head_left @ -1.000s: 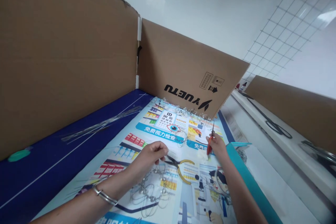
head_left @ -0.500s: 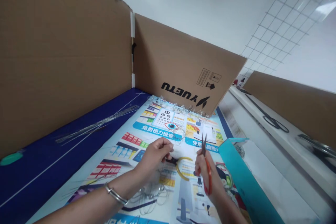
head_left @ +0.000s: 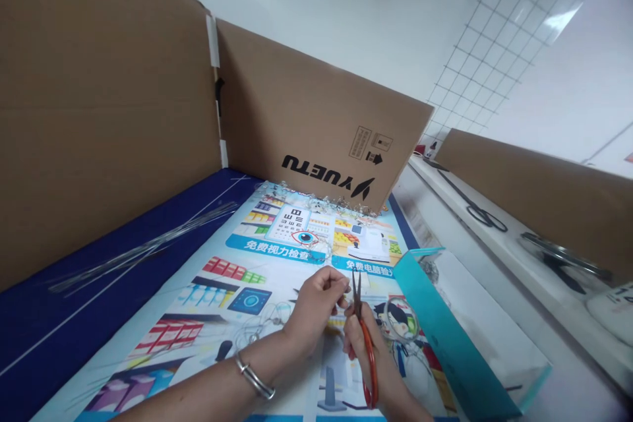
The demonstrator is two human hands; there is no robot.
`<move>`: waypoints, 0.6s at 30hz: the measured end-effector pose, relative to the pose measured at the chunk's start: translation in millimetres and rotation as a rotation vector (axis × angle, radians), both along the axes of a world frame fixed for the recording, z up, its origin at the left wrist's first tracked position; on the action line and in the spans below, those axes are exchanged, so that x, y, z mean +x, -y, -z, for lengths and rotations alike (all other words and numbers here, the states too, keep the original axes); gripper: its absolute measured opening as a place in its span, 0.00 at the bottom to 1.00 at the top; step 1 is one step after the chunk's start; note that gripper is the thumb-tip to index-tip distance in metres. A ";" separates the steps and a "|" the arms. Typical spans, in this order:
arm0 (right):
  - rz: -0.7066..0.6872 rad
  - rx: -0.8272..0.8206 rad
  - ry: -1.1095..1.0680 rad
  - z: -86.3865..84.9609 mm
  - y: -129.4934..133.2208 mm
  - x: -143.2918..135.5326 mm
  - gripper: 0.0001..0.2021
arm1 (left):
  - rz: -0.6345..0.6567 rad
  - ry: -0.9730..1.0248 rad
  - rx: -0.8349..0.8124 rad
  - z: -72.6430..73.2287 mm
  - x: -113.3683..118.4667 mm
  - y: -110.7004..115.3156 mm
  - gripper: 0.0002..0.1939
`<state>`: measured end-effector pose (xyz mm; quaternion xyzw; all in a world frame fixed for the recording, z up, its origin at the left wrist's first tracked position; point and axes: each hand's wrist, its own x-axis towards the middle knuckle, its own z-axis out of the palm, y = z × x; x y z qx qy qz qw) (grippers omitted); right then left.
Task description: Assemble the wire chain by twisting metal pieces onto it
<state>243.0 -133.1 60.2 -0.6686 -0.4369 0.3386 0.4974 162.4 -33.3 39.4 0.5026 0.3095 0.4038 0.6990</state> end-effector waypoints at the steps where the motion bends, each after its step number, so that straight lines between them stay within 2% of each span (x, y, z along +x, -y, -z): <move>1: -0.003 -0.015 0.009 1.3 0.8 1.0 0.20 | 0.005 -0.005 0.008 1.0 1.6 1.1 0.09; 9: 0.041 -0.028 -0.027 13.5 8.5 11.7 0.23 | 0.049 -0.049 0.051 -3.0 8.6 7.3 0.08; 18: 0.087 -0.013 -0.113 13.0 18.0 11.3 0.21 | 0.103 -0.125 0.156 -7.0 16.1 15.6 0.07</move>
